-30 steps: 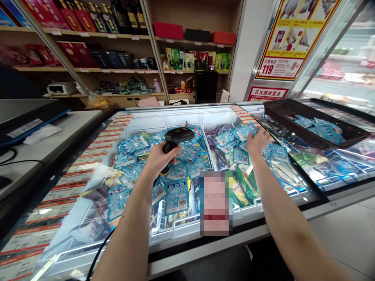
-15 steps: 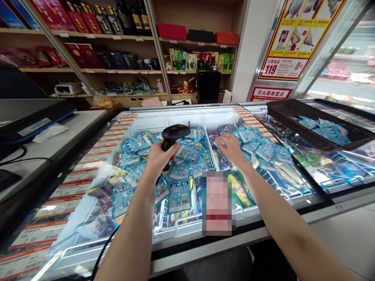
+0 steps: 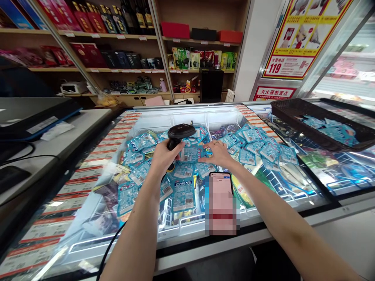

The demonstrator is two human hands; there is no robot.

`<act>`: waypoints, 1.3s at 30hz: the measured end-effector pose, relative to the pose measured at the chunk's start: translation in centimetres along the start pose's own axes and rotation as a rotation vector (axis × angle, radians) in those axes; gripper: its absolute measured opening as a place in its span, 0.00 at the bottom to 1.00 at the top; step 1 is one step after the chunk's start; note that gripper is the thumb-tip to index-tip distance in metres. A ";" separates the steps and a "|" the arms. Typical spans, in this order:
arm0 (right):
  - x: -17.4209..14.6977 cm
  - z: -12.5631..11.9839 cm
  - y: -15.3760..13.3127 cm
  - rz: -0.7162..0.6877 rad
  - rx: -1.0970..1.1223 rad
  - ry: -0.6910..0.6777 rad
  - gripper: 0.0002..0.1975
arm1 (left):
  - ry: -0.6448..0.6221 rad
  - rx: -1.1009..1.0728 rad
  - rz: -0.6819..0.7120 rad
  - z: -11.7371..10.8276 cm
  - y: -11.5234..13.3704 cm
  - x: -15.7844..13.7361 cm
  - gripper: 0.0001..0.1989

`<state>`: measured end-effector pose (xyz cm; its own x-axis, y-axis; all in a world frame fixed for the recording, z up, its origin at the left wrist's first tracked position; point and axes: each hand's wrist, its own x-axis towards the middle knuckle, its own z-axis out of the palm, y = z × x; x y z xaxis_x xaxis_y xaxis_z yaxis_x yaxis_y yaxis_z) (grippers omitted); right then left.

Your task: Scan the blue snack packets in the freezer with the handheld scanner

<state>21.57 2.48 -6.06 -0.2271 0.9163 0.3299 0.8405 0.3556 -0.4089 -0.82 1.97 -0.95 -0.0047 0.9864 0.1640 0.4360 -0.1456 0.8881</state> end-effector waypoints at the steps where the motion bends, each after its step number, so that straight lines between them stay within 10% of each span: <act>1: 0.1 0.2 0.1 0.019 0.041 0.004 0.34 | -0.007 0.007 0.010 0.0 -0.1 0.0 0.20; 14: 0.4 -0.7 3.3 0.274 0.977 0.437 0.19 | -0.125 0.016 0.012 -0.5 0.6 -0.2 0.21; 23: 0.3 -1.5 5.9 0.376 1.078 0.586 0.21 | -0.370 0.042 0.057 -0.1 1.8 -1.2 0.19; 39: 0.1 -1.5 5.2 0.372 1.022 0.513 0.22 | -0.400 0.110 0.031 0.3 2.8 -1.8 0.20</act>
<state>26.59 4.17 -6.88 0.3638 0.8962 0.2541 -0.0187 0.2797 -0.9599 0.67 -0.16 1.15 0.3505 0.9365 -0.0086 0.5238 -0.1884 0.8307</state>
